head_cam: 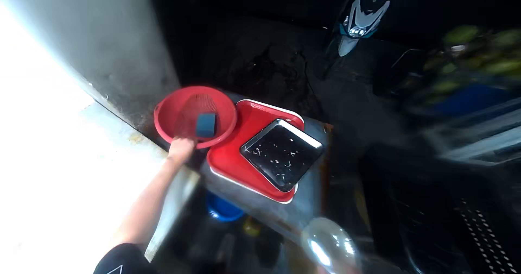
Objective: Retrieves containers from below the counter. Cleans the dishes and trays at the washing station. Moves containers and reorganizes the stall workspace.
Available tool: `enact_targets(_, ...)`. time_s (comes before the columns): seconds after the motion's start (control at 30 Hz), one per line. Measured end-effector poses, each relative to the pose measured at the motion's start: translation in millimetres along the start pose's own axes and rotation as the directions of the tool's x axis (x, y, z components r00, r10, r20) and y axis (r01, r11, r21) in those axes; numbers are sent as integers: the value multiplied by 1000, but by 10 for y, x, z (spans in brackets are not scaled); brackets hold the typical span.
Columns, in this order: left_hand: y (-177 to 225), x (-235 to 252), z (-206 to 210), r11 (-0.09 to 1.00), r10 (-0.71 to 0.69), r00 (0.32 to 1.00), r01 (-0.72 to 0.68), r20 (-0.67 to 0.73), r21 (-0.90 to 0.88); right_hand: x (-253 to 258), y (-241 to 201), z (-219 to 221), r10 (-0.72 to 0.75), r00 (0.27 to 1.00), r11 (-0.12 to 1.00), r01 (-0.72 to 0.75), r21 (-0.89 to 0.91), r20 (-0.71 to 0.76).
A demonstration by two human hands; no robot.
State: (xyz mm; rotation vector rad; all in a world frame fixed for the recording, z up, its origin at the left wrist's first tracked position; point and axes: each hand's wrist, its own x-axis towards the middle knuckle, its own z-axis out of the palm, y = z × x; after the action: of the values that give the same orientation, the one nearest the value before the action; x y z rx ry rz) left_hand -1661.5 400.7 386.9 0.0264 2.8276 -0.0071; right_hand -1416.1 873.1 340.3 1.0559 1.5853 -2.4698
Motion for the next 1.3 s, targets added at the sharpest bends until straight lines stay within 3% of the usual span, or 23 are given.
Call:
enact_targets(0.17,-199,97,366,988,-149,979,154,142,-26,55,-34,47,4,1000,1000,-4,11,-27)
enact_targets(0.3,83,135,335,979,-119,993,116,-5,-166,-24,-78,133,-26,994,999,28,16,-103)
enact_targets(0.37,507,111,239,966,-18,987,-24,-160,-257,-23,-79,135,-39,990,999,42,18,-137)
enact_targets(0.43,1088,101,257,933,197,957,-250,-214,-258,-24,-70,115,-35,986,999,40,28,-162)
enact_targets(0.53,1869,183,465,818,550,834,-548,-41,-173,-65,-61,114,-24,981,997,36,61,-194)
enact_targets(0.6,2093,293,620,781,622,782,-618,23,-88,-89,-62,104,-28,976,995,47,85,-216)
enact_targets(0.77,2120,297,670,836,549,836,-549,0,-1,-95,-107,52,-20,965,997,40,69,-260)
enact_targets(0.9,2141,85,615,903,427,899,-418,99,-100,22,-251,176,-34,969,999,33,-8,-246)
enact_targets(1.03,2279,208,609,904,381,918,-343,113,-256,203,-471,552,-80,981,987,53,-153,-176)
enact_targets(1.17,2408,584,757,838,506,854,-453,124,-304,487,-639,1053,-113,990,952,84,-294,-81)
enact_targets(1.3,2394,710,761,849,409,910,-349,75,-396,775,-717,1454,-142,990,922,123,-368,-24)
